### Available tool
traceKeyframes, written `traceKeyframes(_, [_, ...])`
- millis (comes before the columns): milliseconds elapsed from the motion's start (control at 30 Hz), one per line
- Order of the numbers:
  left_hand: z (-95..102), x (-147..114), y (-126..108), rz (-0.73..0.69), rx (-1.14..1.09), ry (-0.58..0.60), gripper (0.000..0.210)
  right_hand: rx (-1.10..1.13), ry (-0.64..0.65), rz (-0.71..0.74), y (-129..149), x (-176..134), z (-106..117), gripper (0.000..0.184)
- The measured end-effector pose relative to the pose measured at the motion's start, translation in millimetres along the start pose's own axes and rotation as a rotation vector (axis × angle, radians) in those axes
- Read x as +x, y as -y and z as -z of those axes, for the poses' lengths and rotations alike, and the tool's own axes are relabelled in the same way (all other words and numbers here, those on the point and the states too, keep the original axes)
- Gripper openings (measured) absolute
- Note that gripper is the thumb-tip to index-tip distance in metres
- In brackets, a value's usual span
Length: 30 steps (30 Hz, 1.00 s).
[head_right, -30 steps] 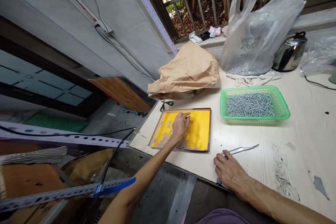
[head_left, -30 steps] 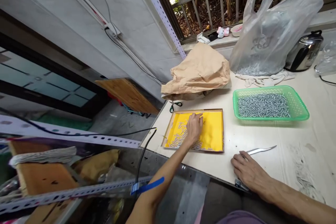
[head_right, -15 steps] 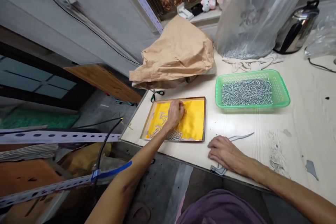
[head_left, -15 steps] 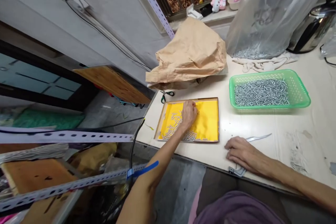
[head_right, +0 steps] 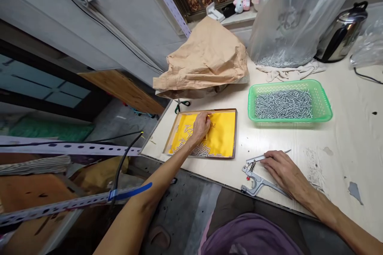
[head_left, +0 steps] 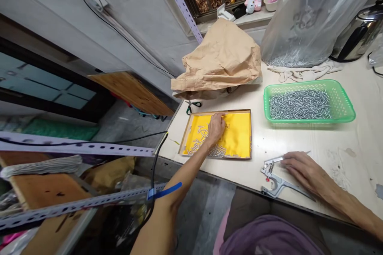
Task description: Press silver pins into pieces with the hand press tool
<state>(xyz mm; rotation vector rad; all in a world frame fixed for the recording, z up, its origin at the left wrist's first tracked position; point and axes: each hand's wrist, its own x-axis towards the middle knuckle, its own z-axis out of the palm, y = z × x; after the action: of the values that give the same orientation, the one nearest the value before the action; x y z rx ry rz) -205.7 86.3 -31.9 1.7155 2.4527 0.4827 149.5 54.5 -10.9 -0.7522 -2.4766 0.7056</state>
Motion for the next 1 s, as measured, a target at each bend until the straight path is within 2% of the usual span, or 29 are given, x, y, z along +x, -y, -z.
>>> traceKeyframes(167, [9.5,0,-5,0.036,0.014,0.054,0.032,-0.017,-0.012,-0.015,4,-5,8,0.025])
traceKeyframes(267, [20.3,-14,-12,0.010,-0.069,0.042,0.026,-0.061,-0.030,-0.047,9,-9,12,0.026])
traceKeyframes(333, [27.0,-38,-19,-0.077,-0.162,0.009,0.023,-0.098,-0.003,-0.077,13,-15,12,0.027])
traceKeyframes(400, [32.0,-74,-29,-0.176,-0.255,0.025,0.019,-0.121,0.085,-0.089,16,-24,11,0.027])
traceKeyframes(467, [34.3,-116,-42,-0.250,-0.338,0.104,0.015,-0.152,0.185,-0.085,19,-35,6,0.027])
traceKeyframes(533, [33.2,-154,-56,-0.296,-0.417,0.240,0.012,-0.202,0.243,-0.087,21,-44,-1,0.026])
traceKeyframes(633, [26.6,-186,-71,-0.305,-0.459,0.384,0.016,-0.270,0.257,-0.111,24,-51,-10,0.025])
traceKeyframes(700, [21.8,-190,-75,-0.286,-0.452,0.401,0.016,-0.252,0.240,-0.122,25,-50,-11,0.025])
traceKeyframes(833, [14.2,-189,-73,-0.292,-0.396,0.399,0.016,-0.049,0.181,-0.141,25,-43,2,0.022])
traceKeyframes(1000, [6.8,-196,-80,-0.502,-0.242,0.443,0.025,0.062,0.071,-0.148,18,-44,23,0.016])
